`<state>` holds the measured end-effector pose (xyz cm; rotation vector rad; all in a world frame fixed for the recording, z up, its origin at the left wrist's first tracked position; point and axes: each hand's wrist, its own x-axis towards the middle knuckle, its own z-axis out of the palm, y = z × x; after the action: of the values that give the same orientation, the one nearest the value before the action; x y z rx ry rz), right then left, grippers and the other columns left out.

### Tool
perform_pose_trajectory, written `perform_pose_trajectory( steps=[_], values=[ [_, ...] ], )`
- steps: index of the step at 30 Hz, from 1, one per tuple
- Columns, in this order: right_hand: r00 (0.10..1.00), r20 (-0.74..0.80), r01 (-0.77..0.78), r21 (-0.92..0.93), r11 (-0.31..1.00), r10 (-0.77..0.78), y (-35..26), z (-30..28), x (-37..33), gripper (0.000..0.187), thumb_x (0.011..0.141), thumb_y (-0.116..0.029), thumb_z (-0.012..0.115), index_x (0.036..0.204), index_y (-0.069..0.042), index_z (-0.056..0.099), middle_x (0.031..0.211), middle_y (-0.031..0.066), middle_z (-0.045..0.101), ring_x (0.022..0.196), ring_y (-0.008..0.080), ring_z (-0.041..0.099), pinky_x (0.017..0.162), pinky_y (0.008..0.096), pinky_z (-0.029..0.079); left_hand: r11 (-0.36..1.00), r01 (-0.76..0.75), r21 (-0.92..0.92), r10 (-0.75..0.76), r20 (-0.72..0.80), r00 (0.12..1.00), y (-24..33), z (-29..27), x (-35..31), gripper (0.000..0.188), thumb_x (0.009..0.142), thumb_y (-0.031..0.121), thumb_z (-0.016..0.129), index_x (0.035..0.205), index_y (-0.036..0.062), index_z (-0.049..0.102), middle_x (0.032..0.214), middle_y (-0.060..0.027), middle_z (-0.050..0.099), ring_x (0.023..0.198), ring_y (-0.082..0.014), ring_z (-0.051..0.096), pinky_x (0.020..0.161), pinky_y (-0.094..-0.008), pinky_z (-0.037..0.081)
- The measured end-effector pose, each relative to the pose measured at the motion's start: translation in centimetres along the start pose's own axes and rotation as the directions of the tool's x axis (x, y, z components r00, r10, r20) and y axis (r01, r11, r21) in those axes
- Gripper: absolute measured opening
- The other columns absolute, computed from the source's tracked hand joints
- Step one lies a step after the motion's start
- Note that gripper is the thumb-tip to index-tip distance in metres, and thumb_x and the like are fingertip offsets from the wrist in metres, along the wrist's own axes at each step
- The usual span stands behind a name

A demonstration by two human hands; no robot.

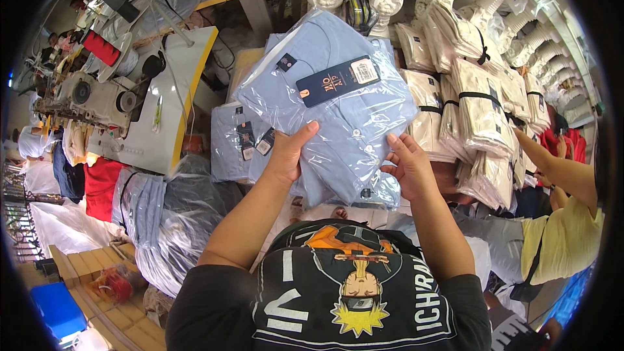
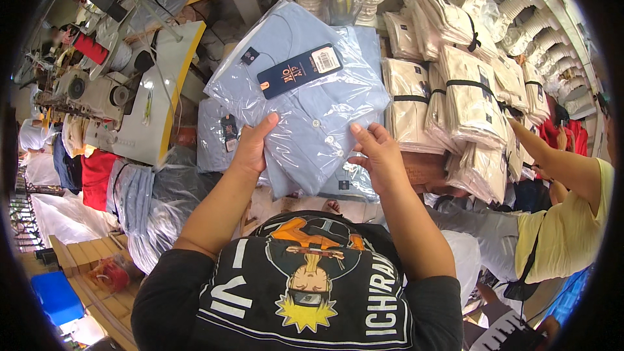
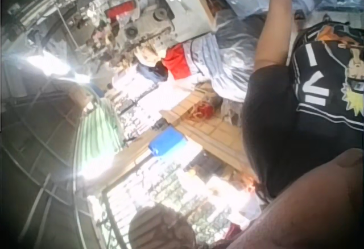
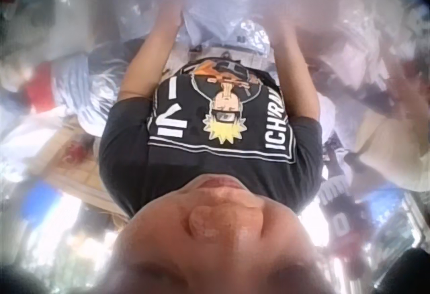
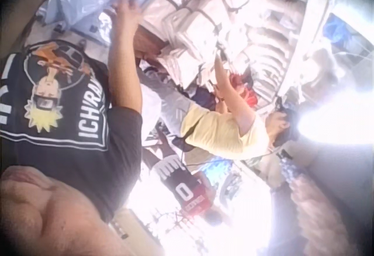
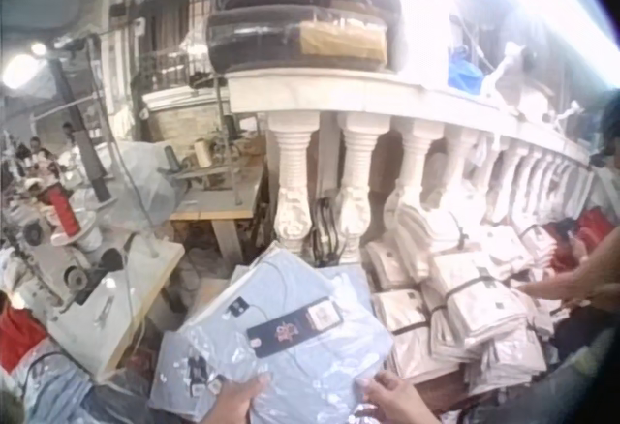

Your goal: The person organizes and bands stacks of packaged shirts by hand and using a tool to tighten a strap, before placing a banded stack into a larger plastic bag.

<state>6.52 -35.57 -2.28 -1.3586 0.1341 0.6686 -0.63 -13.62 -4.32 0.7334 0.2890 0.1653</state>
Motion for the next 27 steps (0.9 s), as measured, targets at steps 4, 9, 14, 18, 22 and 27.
perform_pose_trajectory(
  steps=[4, 9, 14, 18, 22, 27],
  values=[
    [0.998, 0.035, 0.049, 0.038, 0.998, -0.051, -0.4, 1.3, -0.5, 0.048, 0.078, -0.028, 0.069, 0.111, -0.001, 0.049, 0.099, 0.0057, 0.058, 0.086, 0.0125, 0.056, 0.072, 0.0268, 0.048, 1.000, 0.017, -0.025, -0.017, 0.011, 1.000, -0.1, -0.4, 0.2, 0.047, 0.075, 0.009, 0.067, 0.118, 0.0046, 0.047, 0.107, -0.0081, 0.057, 0.095, -0.0186, 0.058, 0.084, -0.0343, 0.048],
    [0.980, 0.088, 0.161, 0.163, 0.973, -0.177, -2.1, 3.4, -1.6, 0.053, 0.076, -0.016, 0.068, 0.119, 0.002, 0.042, 0.110, 0.0112, 0.055, 0.100, 0.0190, 0.055, 0.084, 0.0321, 0.045, 0.990, 0.120, -0.076, -0.118, 0.037, 0.992, 0.2, -1.0, 0.2, 0.045, 0.077, 0.017, 0.067, 0.116, 0.0022, 0.050, 0.107, -0.0106, 0.059, 0.095, -0.0203, 0.059, 0.083, -0.0346, 0.049],
    [0.948, 0.138, 0.260, 0.192, 0.946, -0.288, -4.2, 6.0, -2.9, 0.053, 0.074, -0.011, 0.066, 0.120, 0.003, 0.041, 0.109, 0.0115, 0.055, 0.098, 0.0200, 0.055, 0.085, 0.0331, 0.044, 0.966, 0.232, -0.116, -0.222, 0.096, 0.970, -0.6, -2.2, 0.5, 0.060, 0.078, 0.037, 0.065, 0.122, 0.0013, 0.045, 0.112, -0.0134, 0.057, 0.099, -0.0244, 0.058, 0.088, -0.0386, 0.048],
    [0.931, 0.124, 0.312, 0.224, 0.924, -0.344, -4.7, 7.5, -2.9, 0.051, 0.074, -0.012, 0.064, 0.118, 0.003, 0.043, 0.106, 0.0112, 0.055, 0.095, 0.0197, 0.055, 0.084, 0.0329, 0.044, 0.945, 0.259, -0.200, -0.189, 0.314, 0.931, -1.3, -2.8, -0.3, 0.071, 0.076, 0.046, 0.066, 0.126, 0.0036, 0.041, 0.116, -0.0116, 0.055, 0.104, -0.0230, 0.056, 0.089, -0.0385, 0.047],
    [0.945, 0.101, 0.276, 0.263, 0.925, -0.311, -5.1, 7.8, -2.4, 0.049, 0.075, -0.013, 0.062, 0.117, 0.003, 0.044, 0.105, 0.0116, 0.055, 0.094, 0.0203, 0.056, 0.083, 0.0338, 0.045, 0.976, 0.199, -0.089, -0.159, 0.337, 0.928, -0.8, -2.5, -1.6, 0.067, 0.072, 0.034, 0.073, 0.123, 0.0021, 0.042, 0.113, -0.0112, 0.055, 0.104, -0.0225, 0.055, 0.086, -0.0370, 0.048],
    [0.946, -0.021, 0.315, 0.307, 0.898, -0.325, -8.0, 6.2, -1.6, 0.047, 0.076, -0.015, 0.062, 0.115, 0.006, 0.045, 0.103, 0.0119, 0.057, 0.093, 0.0208, 0.057, 0.084, 0.0338, 0.045, 0.956, 0.265, 0.126, -0.281, 0.138, 0.950, -0.2, -2.2, -3.2, 0.064, 0.070, 0.017, 0.075, 0.122, 0.0011, 0.042, 0.107, -0.0107, 0.058, 0.097, -0.0229, 0.059, 0.083, -0.0380, 0.050]
  ],
)
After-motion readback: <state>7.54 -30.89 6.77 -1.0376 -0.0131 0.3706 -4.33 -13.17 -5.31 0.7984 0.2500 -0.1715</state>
